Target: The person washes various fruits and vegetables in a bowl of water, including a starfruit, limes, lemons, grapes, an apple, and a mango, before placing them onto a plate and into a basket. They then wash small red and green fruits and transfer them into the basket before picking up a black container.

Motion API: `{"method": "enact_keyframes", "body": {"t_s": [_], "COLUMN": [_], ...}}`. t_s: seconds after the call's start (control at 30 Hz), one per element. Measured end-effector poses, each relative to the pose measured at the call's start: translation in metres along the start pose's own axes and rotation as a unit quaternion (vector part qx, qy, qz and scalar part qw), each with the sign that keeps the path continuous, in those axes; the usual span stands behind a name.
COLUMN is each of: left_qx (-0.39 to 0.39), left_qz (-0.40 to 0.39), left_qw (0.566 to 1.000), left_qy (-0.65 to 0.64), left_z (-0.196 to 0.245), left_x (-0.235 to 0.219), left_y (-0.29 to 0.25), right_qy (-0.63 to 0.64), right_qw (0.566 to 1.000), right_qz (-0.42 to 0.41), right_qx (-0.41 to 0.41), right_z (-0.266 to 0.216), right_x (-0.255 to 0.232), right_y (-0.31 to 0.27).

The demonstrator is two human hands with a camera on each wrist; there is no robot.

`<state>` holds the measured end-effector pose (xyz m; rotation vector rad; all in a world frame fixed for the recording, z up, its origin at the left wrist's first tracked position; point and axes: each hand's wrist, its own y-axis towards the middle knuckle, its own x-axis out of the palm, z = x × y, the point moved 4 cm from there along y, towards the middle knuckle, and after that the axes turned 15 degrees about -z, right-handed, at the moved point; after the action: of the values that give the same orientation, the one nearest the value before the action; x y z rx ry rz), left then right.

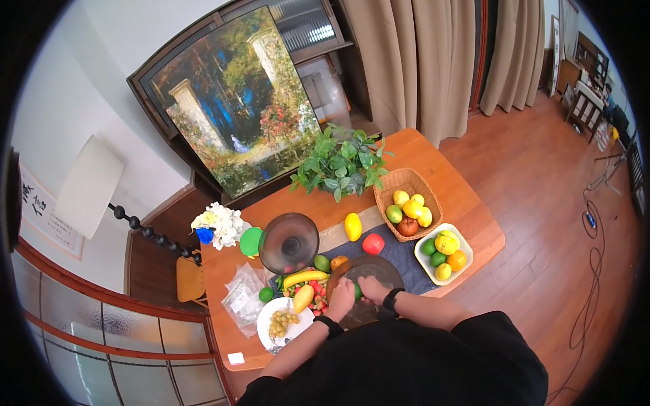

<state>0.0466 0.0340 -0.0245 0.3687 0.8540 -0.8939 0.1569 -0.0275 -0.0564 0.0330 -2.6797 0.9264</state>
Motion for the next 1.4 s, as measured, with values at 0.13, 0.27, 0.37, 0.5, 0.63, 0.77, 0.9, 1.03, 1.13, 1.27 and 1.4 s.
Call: {"method": "enact_keyframes", "body": {"t_s": [0.13, 0.27, 0.37, 0.5, 0.63, 0.77, 0.9, 1.03, 1.13, 1.27, 1.4], "left_qx": [-0.35, -0.376, -0.394, -0.163, -0.089, 0.039, 0.059, -0.332, -0.379, -0.357, -0.116], "left_qz": [-0.278, -0.359, -0.326, -0.117, -0.13, -0.114, 0.015, -0.284, -0.435, -0.192, -0.145], "left_qw": [0.683, 0.526, 0.579, 0.933, 0.984, 0.978, 0.994, 0.664, 0.508, 0.783, 0.981], "left_qy": [-0.577, -0.673, -0.635, -0.299, 0.08, 0.172, 0.089, -0.606, -0.639, -0.471, 0.053], "left_z": [-0.035, -0.023, -0.024, -0.065, 0.005, 0.033, -0.01, -0.012, -0.019, -0.018, 0.011], "left_x": [0.022, 0.026, 0.031, 0.057, -0.009, -0.036, -0.008, 0.006, 0.027, 0.013, -0.02], "left_y": [-0.015, -0.027, -0.03, -0.019, -0.023, -0.027, -0.026, -0.035, -0.037, -0.023, -0.015], "right_qy": [-0.428, -0.48, -0.507, -0.45, -0.158, 0.113, -0.38, -0.618, -0.647, -0.542, -0.016], "right_qw": [0.878, 0.813, 0.839, 0.88, 0.969, 0.943, 0.922, 0.731, 0.707, 0.803, 0.971], "right_qz": [0.047, 0.019, -0.006, 0.032, -0.1, -0.228, -0.044, 0.004, -0.028, 0.041, -0.171], "right_qx": [-0.207, -0.33, -0.196, -0.147, 0.163, 0.214, -0.052, -0.289, -0.284, -0.245, 0.166], "right_z": [-0.044, -0.062, -0.056, -0.011, -0.005, 0.018, 0.001, -0.052, -0.066, -0.028, 0.012], "right_x": [0.02, 0.033, 0.035, 0.015, 0.01, 0.007, 0.007, 0.035, 0.037, 0.016, 0.002], "right_y": [-0.032, -0.057, -0.06, -0.013, -0.016, 0.003, 0.002, -0.047, -0.059, -0.022, 0.006]}}
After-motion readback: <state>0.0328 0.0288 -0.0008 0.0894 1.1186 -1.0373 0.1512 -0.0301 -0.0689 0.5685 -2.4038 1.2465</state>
